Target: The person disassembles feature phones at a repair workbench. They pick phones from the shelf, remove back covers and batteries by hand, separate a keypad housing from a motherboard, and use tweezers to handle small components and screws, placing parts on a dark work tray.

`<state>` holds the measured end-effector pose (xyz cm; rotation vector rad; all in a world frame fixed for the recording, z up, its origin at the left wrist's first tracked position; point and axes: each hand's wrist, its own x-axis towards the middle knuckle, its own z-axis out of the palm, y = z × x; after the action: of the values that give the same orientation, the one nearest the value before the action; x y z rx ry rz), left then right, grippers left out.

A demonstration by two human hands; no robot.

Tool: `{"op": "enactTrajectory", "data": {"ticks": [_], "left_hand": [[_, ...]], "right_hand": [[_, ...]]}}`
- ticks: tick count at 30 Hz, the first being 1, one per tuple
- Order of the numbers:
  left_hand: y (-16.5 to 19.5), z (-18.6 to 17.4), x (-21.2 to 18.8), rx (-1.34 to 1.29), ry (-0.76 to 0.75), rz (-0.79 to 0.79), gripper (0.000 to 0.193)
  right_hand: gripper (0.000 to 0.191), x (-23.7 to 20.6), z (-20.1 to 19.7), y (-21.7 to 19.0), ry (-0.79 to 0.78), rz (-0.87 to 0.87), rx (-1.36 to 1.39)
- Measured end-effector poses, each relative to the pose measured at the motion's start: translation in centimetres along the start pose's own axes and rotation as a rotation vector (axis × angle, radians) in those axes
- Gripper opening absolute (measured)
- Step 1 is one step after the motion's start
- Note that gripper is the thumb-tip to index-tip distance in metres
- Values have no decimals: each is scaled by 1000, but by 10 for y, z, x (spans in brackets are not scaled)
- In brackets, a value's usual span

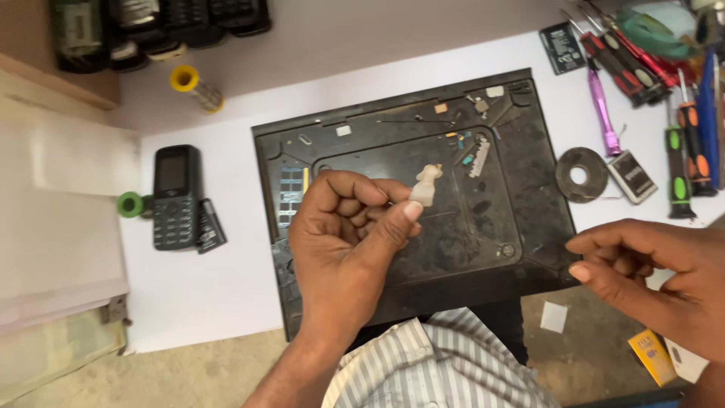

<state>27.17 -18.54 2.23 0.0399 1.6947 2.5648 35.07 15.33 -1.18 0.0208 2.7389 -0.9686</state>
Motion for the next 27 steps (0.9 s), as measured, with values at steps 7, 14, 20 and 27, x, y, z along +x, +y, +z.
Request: {"op": "enactTrajectory", "data": {"ticks": [7, 14, 20, 27], "left_hand": [[0, -2, -5, -112, 30, 24, 25], [6, 1, -14, 311, -53, 290, 24], [17, -9, -14, 115, -90, 122, 28], [2, -2, -21, 291, -50, 115, 29]], "right_hand": [[22, 24, 13, -77, 191, -119, 94], [20, 36, 10, -130, 235, -267, 309], [18, 41, 18, -149, 289, -294, 285], [25, 38, 25, -154, 260, -410, 475]]}}
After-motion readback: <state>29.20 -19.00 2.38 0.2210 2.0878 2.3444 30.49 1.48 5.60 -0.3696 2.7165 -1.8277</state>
